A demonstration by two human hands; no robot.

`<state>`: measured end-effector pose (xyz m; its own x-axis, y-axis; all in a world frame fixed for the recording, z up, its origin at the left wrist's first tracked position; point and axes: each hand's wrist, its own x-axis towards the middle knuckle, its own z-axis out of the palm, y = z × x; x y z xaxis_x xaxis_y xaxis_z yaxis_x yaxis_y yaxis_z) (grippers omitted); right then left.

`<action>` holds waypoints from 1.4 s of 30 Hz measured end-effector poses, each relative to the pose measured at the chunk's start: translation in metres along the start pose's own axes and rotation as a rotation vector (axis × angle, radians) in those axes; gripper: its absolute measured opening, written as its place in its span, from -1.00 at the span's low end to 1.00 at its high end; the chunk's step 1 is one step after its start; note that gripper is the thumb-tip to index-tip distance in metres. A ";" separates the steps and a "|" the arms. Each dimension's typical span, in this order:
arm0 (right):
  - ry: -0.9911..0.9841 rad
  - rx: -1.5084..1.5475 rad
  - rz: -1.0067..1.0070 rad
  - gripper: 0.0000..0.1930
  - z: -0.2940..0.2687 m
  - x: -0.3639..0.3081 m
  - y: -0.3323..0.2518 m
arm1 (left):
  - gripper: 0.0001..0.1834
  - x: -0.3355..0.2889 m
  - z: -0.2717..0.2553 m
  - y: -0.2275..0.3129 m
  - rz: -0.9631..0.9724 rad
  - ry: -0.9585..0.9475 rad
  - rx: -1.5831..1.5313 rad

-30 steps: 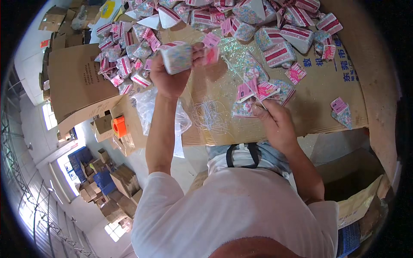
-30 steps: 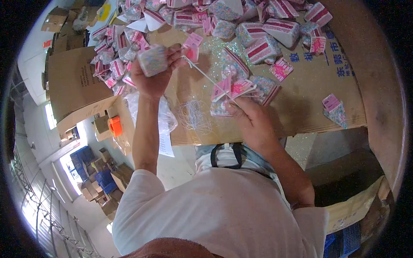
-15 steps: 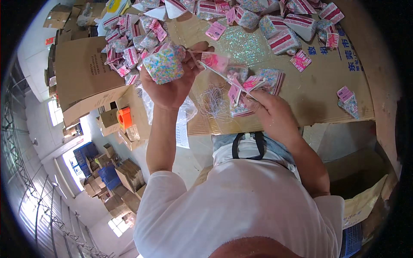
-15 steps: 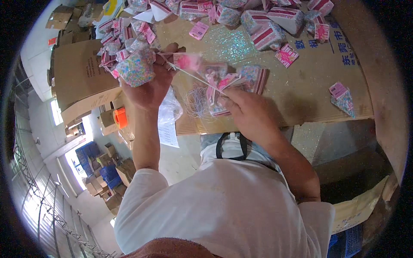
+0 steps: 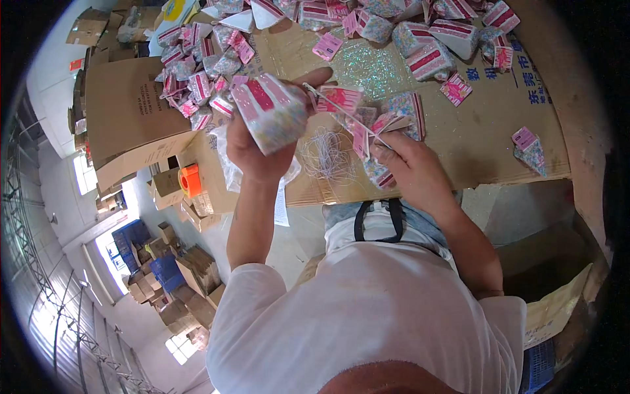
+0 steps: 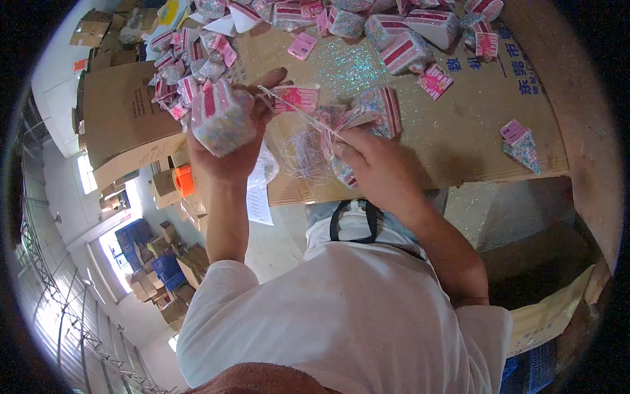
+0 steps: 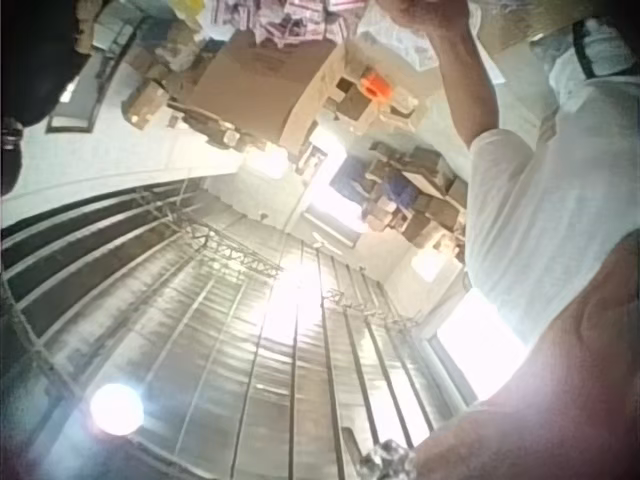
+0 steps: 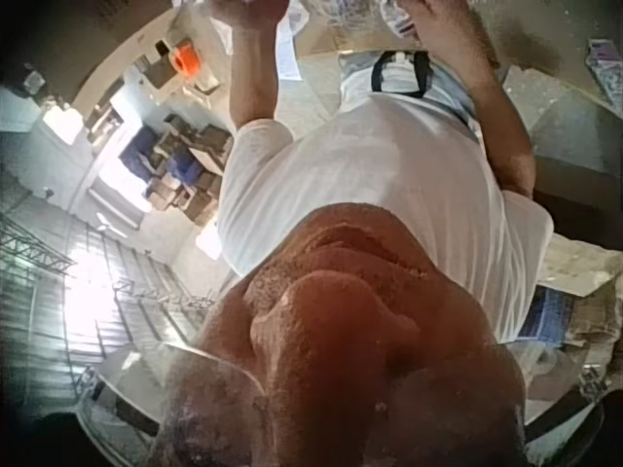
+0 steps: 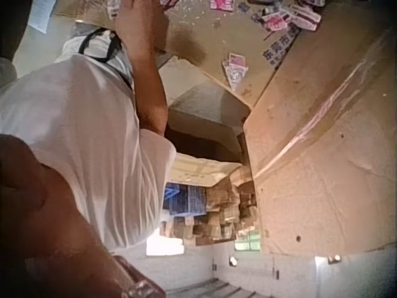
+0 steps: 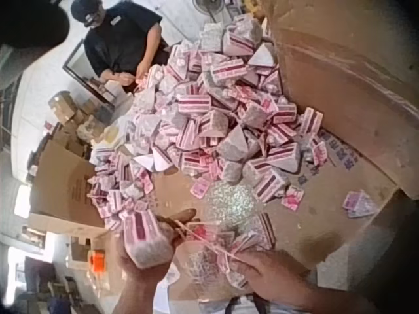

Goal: Grouping and tying small packaged foam products with a string and a threading tool.

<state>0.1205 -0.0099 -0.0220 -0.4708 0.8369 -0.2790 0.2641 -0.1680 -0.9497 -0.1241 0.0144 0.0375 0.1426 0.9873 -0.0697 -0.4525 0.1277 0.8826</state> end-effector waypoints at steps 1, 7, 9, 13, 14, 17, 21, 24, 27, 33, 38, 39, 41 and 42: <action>-0.008 0.069 0.007 -0.72 0.000 0.002 0.000 | -0.19 -0.003 0.005 -0.002 0.006 -0.043 0.056; 0.117 0.202 -0.183 -0.74 0.008 0.004 0.011 | -0.20 -0.005 -0.012 -0.012 -0.013 -0.290 0.517; 0.113 0.121 -0.177 -0.74 0.004 0.003 0.012 | -0.26 0.003 -0.026 -0.013 -0.018 -0.266 0.465; 0.129 0.025 -0.095 -0.73 -0.004 0.002 0.017 | -0.41 0.060 -0.052 -0.024 -0.141 0.298 1.177; 0.129 0.019 -0.092 -0.73 -0.006 0.002 0.018 | -0.41 0.082 -0.053 -0.032 -0.122 0.379 1.317; 0.188 -0.012 -0.059 -0.74 -0.011 0.002 0.022 | -0.42 0.126 -0.063 -0.062 -0.071 0.452 1.524; 0.178 0.018 -0.089 -0.79 -0.010 0.002 0.013 | -0.58 0.144 -0.120 -0.089 -0.064 0.509 1.408; 0.220 0.058 -0.111 -0.80 -0.010 0.000 0.017 | -0.78 0.138 -0.110 -0.083 -0.079 0.595 0.950; 0.193 0.031 -0.089 -0.79 -0.013 0.002 0.016 | -0.81 0.121 -0.105 -0.063 -0.021 0.601 0.912; 0.121 -0.067 -0.088 -0.76 -0.014 0.007 0.008 | -0.89 0.084 -0.071 -0.011 -0.144 0.486 0.639; 0.129 -0.062 -0.126 -0.73 -0.009 0.003 0.011 | -0.94 0.051 -0.042 -0.003 -0.244 0.370 0.342; 0.134 -0.084 -0.141 -0.72 -0.009 0.002 0.012 | -0.95 0.046 -0.035 -0.002 -0.242 0.297 0.309; 0.079 -0.038 -0.059 -0.71 -0.011 -0.001 0.007 | -0.95 0.036 -0.026 0.001 -0.228 0.183 0.316; 0.027 0.010 0.022 -0.71 -0.011 -0.002 0.005 | -0.95 0.034 -0.021 0.004 -0.227 0.184 0.313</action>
<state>0.1323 -0.0062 -0.0246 -0.4421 0.8468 -0.2957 0.2660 -0.1911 -0.9449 -0.1397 0.0501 0.0285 0.0355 0.9413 -0.3357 -0.1346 0.3374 0.9317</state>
